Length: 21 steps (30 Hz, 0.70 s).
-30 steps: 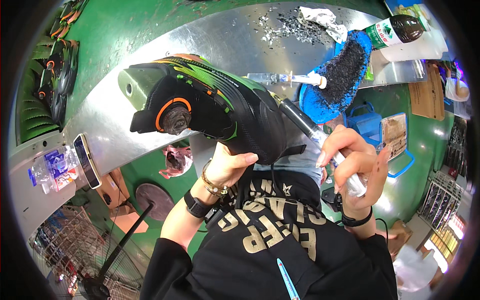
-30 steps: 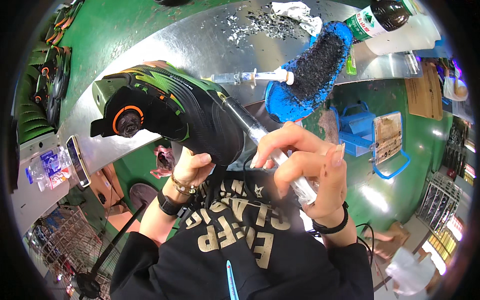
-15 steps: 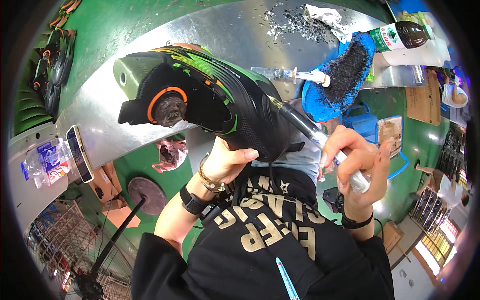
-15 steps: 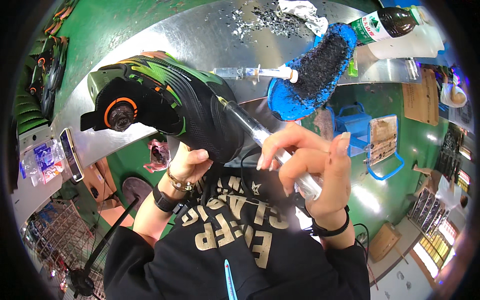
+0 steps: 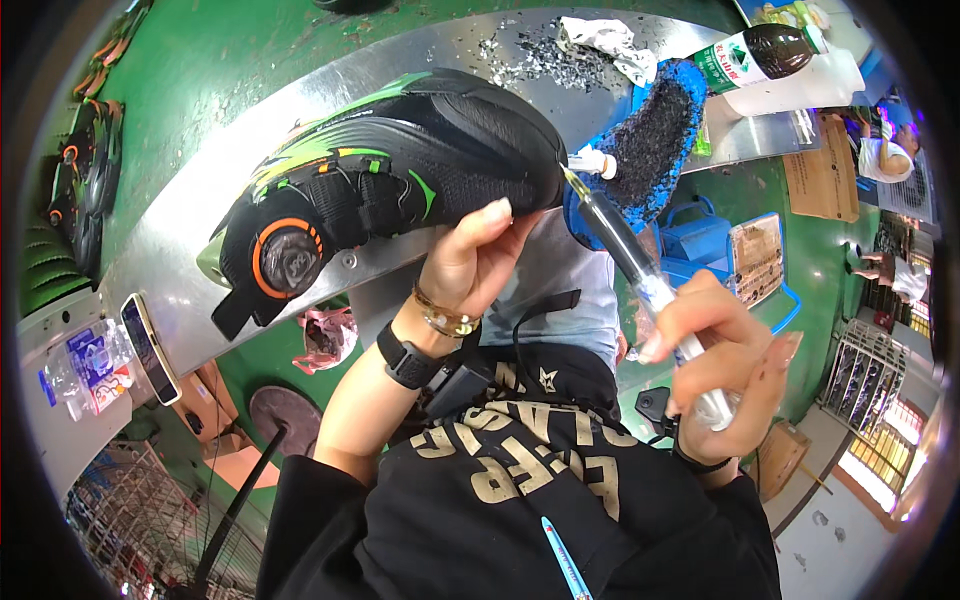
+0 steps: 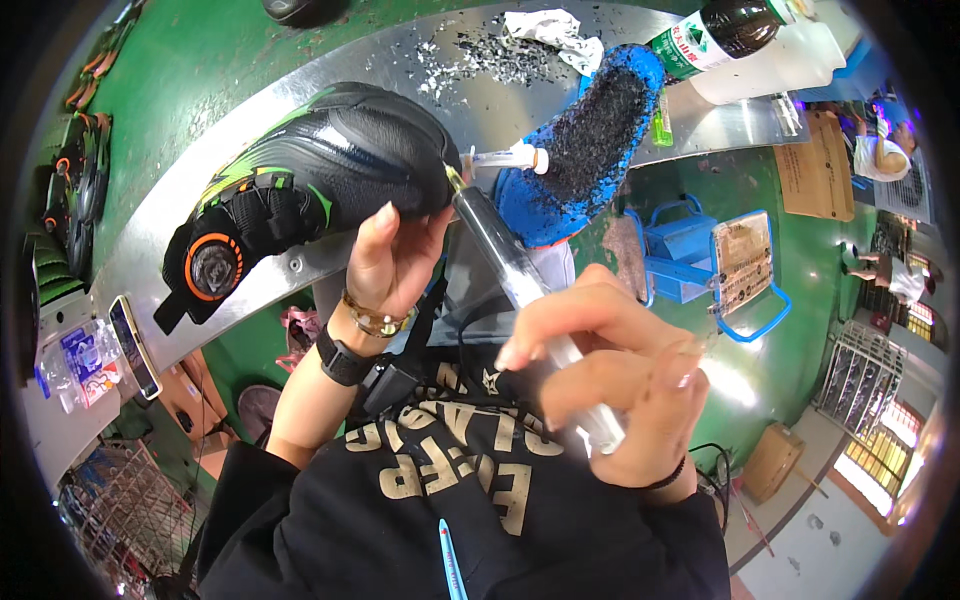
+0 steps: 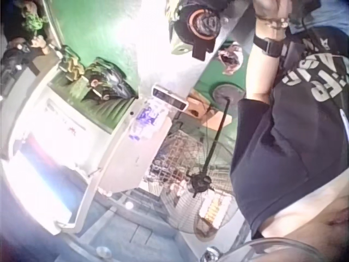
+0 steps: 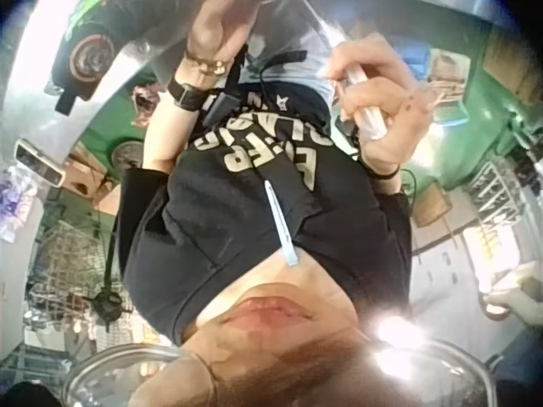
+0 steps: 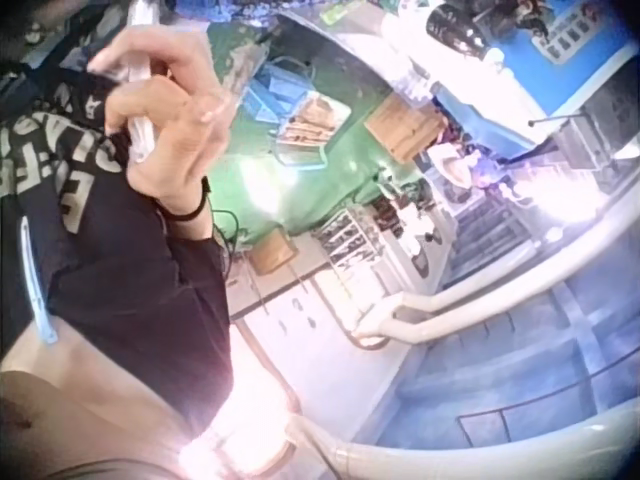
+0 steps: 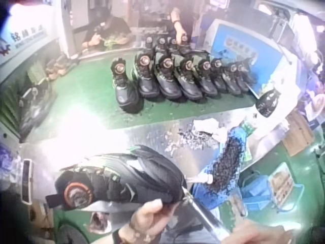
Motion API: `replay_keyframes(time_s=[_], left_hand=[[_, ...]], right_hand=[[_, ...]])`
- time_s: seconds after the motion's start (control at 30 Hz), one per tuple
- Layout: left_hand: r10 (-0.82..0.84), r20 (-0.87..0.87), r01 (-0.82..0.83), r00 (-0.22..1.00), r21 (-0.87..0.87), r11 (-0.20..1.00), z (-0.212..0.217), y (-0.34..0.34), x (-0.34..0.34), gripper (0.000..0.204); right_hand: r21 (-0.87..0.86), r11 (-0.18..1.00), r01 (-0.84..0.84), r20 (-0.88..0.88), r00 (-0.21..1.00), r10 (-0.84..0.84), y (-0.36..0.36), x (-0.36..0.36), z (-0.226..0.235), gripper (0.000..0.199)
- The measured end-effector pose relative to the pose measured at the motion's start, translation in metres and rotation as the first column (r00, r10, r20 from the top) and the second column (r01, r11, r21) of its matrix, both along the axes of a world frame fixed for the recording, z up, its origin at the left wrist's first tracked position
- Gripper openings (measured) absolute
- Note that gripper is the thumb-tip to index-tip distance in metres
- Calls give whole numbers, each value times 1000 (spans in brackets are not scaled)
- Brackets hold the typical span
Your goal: Apply adhesive to shoe components using a syringe-like applicator.
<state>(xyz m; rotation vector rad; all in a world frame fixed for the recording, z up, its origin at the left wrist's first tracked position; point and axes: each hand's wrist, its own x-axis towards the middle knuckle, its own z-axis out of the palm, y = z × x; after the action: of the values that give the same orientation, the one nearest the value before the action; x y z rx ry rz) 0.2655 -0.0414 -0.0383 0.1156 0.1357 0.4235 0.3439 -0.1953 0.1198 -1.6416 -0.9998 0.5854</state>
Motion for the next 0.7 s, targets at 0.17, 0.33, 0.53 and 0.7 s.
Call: replay_keyframes(time_s=[0.17,0.33,0.53,0.7], left_hand=[[107,-77,-115,991,-104,988,29,10,24,25],[108,-245,-152,963,-170,974,57,22,34,16],[88,-211,-136,974,-226,965,52,26,38,24],[-91,-324,37,942,-170,985,31,21,4,41]], right_hand=[[2,999,-43,388,921,39,24,-5,-15,40],[178,976,-121,398,916,41,42,-8,-35,41],[128,992,-19,437,899,-39,35,-14,-43,54],[100,989,108,598,788,-147,11,35,-53,23]])
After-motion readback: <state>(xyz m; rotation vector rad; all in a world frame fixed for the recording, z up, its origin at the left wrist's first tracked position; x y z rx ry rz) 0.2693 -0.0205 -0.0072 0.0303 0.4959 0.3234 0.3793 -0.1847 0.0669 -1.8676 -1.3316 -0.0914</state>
